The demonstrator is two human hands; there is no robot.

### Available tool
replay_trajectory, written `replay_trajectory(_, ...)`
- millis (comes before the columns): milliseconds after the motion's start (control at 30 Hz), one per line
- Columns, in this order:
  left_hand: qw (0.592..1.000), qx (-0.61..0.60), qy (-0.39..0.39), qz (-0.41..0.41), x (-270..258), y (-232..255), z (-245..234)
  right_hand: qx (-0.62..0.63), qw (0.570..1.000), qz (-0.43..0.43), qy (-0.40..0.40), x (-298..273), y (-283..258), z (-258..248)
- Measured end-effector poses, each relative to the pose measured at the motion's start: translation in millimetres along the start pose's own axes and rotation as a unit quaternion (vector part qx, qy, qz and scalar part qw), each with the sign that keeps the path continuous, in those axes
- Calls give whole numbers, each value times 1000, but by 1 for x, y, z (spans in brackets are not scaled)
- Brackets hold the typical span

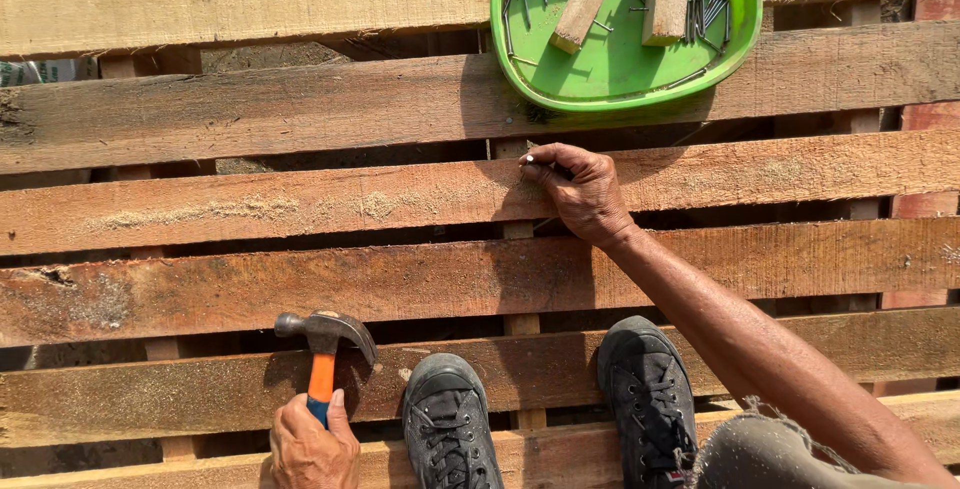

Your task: The person hammers nails into wooden planks using a hammer. They pick up nails from a green container and drive them into the wood, occasionally adjusting the planks and the container.

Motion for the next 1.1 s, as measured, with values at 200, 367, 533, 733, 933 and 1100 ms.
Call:
replay_trajectory(200,972,-144,-156,-101,36,31,-35,4,999,-35,5,0,2,1)
replay_trajectory(367,885,-416,-198,65,115,138,-86,-4,998,-57,-6,-2,-9,1)
replay_trajectory(533,827,-443,-180,295,167,225,-113,-31,995,-94,11,-1,2,3)
replay_trajectory(733,896,-315,-276,144,160,245,-62,-108,985,-134,-8,-2,-9,-1)
replay_trajectory(933,877,-355,-131,295,143,237,-70,-124,983,-137,-9,-2,-5,-1)
replay_trajectory(1100,892,-315,-281,162,165,244,-86,-110,984,-137,-5,-1,5,2)
Point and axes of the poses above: each hand's wrist, its own x-axis towards the middle knuckle, its own z-axis out of the palm, y = z × x, the point moved 1 cm from there along x, towards the middle knuckle, and after that the axes turned 15 degrees about -x, right-handed, at the moved point
